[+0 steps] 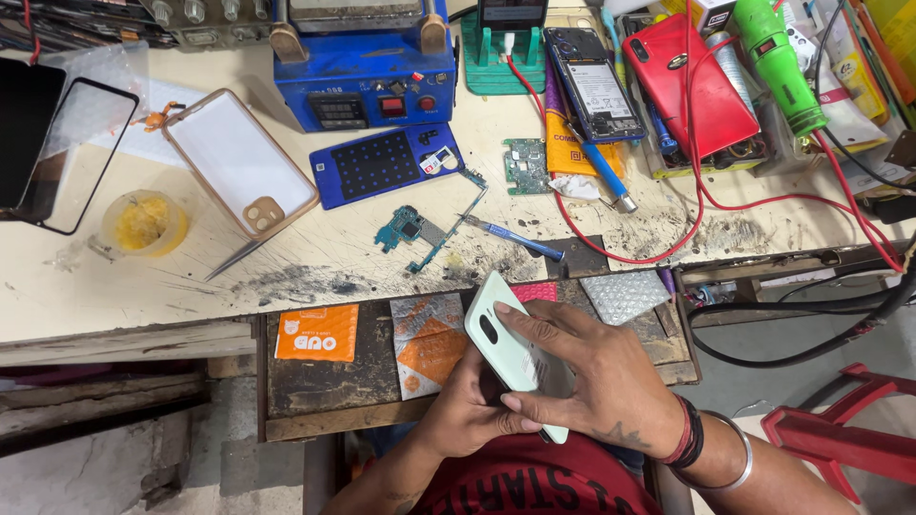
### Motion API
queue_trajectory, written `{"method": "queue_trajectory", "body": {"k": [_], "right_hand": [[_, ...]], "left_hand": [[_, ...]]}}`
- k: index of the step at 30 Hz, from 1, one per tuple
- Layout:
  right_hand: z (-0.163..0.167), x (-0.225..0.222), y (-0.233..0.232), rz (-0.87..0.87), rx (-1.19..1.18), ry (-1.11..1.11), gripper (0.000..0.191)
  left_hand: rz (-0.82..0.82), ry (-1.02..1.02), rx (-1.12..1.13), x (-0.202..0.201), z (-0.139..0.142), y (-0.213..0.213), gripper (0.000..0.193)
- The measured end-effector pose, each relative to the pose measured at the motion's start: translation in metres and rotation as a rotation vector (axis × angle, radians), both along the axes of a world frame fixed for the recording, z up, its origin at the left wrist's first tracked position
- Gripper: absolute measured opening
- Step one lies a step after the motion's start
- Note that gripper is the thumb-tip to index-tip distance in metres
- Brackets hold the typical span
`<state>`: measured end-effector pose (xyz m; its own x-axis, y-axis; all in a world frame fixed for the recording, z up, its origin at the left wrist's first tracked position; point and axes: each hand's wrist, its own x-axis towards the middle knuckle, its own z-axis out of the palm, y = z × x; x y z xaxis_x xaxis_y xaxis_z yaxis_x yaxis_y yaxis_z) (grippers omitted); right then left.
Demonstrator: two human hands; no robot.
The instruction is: The person peels the back cover off a mint-green smartphone, removes it, and works on the exposed internal components on the bench, using a small pry tool on the internals while the back cover rests on the workbench.
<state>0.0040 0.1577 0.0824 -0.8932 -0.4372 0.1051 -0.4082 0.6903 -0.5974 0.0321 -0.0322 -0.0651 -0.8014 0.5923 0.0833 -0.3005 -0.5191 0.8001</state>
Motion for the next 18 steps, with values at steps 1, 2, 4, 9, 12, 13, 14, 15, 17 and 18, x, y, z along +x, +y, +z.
{"method": "queue_trajectory", "body": {"k": [1, 2, 4, 9, 12, 13, 14, 15, 17, 18], "right_hand": [[0.0, -0.001, 0.0, 0.005, 0.005, 0.01, 0.085], [0.0, -0.001, 0.0, 0.004, 0.001, -0.005, 0.085], [0.001, -0.001, 0.0, -0.004, -0.006, -0.038, 0.084], [0.004, -0.005, -0.002, 0.007, 0.006, -0.062, 0.084], [0.007, -0.007, -0.002, 0.017, -0.014, -0.066, 0.083], [0.008, -0.007, -0.002, 0.02, -0.033, -0.066, 0.082], [0.009, -0.007, -0.002, 0.02, -0.025, -0.072, 0.082], [0.01, -0.008, -0.002, 0.021, -0.016, -0.078, 0.082], [0.011, -0.009, -0.002, 0.013, 0.007, -0.097, 0.083], [0.012, -0.009, -0.003, 0.002, 0.022, -0.113, 0.083]], "left_hand": [[0.007, 0.004, 0.004, 0.0, 0.0, 0.0, 0.102], [0.012, 0.01, 0.007, 0.0, 0.001, 0.0, 0.102], [0.012, 0.004, 0.016, 0.0, 0.002, -0.001, 0.102], [0.006, -0.021, 0.044, -0.001, 0.005, -0.001, 0.102], [0.023, 0.031, 0.039, -0.002, 0.006, -0.001, 0.1], [0.023, 0.027, 0.036, -0.002, 0.007, -0.001, 0.101], [0.022, 0.021, 0.034, -0.002, 0.008, -0.001, 0.101], [0.021, 0.015, 0.032, -0.002, 0.009, -0.001, 0.102], [0.021, 0.013, 0.03, -0.002, 0.011, -0.001, 0.102], [0.02, 0.012, 0.028, -0.003, 0.012, -0.001, 0.101]]}}
